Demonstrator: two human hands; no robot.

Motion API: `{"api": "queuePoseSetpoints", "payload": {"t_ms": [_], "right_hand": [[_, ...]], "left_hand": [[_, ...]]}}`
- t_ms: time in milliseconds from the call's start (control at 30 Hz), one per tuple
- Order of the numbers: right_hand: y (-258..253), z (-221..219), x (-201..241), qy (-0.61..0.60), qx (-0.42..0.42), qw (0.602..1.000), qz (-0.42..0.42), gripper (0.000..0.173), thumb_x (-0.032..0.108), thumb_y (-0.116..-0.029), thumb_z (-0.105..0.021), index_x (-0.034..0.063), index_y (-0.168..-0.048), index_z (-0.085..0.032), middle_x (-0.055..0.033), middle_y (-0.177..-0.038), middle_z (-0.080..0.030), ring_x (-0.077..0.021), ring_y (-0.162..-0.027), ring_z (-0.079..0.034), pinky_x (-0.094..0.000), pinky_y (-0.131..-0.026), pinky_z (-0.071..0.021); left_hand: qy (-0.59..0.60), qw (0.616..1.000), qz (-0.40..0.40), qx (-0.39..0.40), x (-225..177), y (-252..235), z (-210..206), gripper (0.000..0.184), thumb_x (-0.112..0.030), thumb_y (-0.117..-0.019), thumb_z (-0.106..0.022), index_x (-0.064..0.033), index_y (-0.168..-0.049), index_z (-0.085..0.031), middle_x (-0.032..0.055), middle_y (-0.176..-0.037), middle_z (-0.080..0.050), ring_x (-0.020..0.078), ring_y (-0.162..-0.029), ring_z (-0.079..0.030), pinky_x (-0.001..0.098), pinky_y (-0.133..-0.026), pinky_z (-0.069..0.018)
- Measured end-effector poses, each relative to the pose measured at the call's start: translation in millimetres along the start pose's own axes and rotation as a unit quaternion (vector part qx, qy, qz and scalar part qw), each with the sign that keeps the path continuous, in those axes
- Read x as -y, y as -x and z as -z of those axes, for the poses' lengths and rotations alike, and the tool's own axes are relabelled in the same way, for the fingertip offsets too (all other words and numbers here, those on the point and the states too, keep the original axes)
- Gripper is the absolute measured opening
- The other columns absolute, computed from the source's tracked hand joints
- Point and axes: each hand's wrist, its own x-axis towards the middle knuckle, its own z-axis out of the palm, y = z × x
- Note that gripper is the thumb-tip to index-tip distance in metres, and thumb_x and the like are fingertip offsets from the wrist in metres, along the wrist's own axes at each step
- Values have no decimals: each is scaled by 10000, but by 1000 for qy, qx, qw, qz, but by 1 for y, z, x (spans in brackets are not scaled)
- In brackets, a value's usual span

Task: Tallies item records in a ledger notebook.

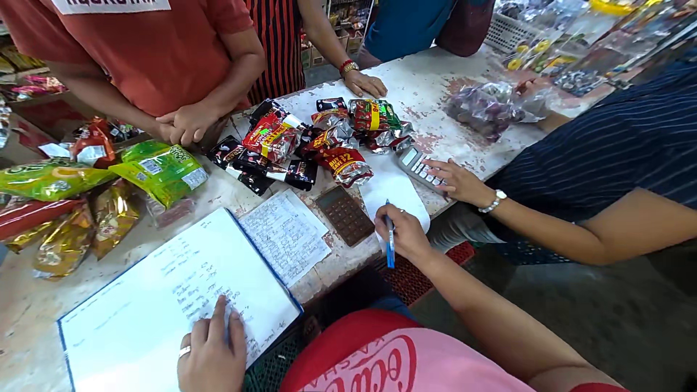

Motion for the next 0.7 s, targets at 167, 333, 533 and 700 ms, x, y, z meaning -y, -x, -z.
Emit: {"api": "queuePoseSetpoints", "payload": {"t_ms": [167,333,533,700], "right_hand": [[-6,-7,-30,-16,-27,996,-81,361,331,-1020,-561,-8,-998,-683,-116,-702,-639,-218,-611,-612,-410,-596,-516],[0,-22,-35,88,-36,995,-39,352,321,-1002,-561,13,-937,-720,-148,-723,-681,-310,-657,-683,-471,-597,-544],[2,-26,-36,117,-42,992,-26,347,312,-1001,-549,24,-905,-718,-141,-726,-685,-324,-680,-693,-475,-606,-550],[3,-27,-35,122,-54,991,-15,351,309,-1003,-546,20,-907,-719,-148,-725,-688,-336,-673,-690,-475,-598,-543]], "left_hand": [[-2,1000,-1,3,1,0,0,495,-385,-1012,-427,-72,-1254,-725,236,-927,-681,452,-834,-651,557,-637,-479],[-6,1000,3,-4,1,1,0,497,-387,-1008,-423,-77,-1245,-731,229,-915,-681,435,-822,-653,550,-634,-475],[0,1000,11,3,-1,1,1,503,-392,-1006,-424,-72,-1246,-729,251,-941,-686,465,-855,-659,575,-648,-481],[-11,1000,7,-22,0,1,-2,509,-404,-1012,-409,-86,-1222,-745,209,-902,-692,424,-819,-663,535,-624,-481]]}}
